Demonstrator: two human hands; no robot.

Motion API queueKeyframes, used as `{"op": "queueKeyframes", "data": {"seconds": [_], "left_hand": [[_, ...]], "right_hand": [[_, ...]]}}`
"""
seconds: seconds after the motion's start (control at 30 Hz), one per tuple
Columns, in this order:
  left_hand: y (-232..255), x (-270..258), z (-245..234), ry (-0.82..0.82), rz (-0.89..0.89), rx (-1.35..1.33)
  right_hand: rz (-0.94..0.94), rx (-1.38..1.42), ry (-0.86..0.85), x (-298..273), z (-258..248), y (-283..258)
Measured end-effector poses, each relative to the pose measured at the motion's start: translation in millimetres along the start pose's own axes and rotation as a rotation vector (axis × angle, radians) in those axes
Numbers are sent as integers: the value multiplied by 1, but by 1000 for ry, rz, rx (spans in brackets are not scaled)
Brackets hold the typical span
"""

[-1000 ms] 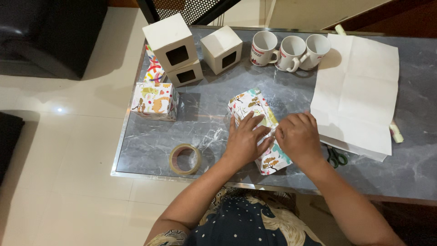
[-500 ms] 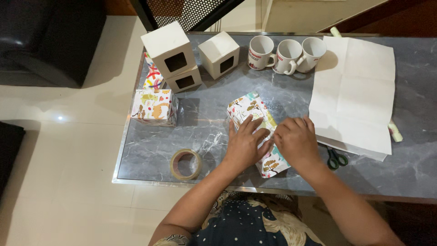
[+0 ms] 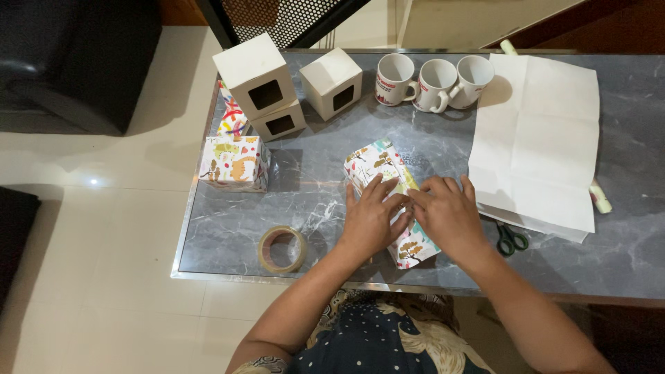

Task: The person places a mug into a box and then wraps the box with white paper, securing the folds with tape.

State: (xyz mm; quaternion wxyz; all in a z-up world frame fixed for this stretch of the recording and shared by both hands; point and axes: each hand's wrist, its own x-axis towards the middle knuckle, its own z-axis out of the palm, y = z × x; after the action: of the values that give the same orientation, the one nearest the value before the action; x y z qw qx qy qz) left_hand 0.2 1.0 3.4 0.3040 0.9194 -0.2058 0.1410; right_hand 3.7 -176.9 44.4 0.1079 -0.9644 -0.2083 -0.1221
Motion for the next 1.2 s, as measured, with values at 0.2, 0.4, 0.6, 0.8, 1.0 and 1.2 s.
{"op": "queueKeyframes", "data": {"seconds": [0.2,0.4,0.6,0.8,1.0,1.2], "left_hand": [[2,1,-1,-15,-23,-19],[0,0,2,-20,-24,1],[0,-1,4,-9,-37,13],[3,0,1,-36,-63,21],[4,0,-3,-47,-65,6],[8,0,-6,-92,-82,-14]], "right_hand": [[-3,-10,-94,7,-5,2],[18,-20,-189,14,-5,7],[43,-2,-210,11,-3,10],[52,24,-243,10,-7,12],[51,31,-328,7,-8,18],[75,32,-337,-3,-7,23]]}}
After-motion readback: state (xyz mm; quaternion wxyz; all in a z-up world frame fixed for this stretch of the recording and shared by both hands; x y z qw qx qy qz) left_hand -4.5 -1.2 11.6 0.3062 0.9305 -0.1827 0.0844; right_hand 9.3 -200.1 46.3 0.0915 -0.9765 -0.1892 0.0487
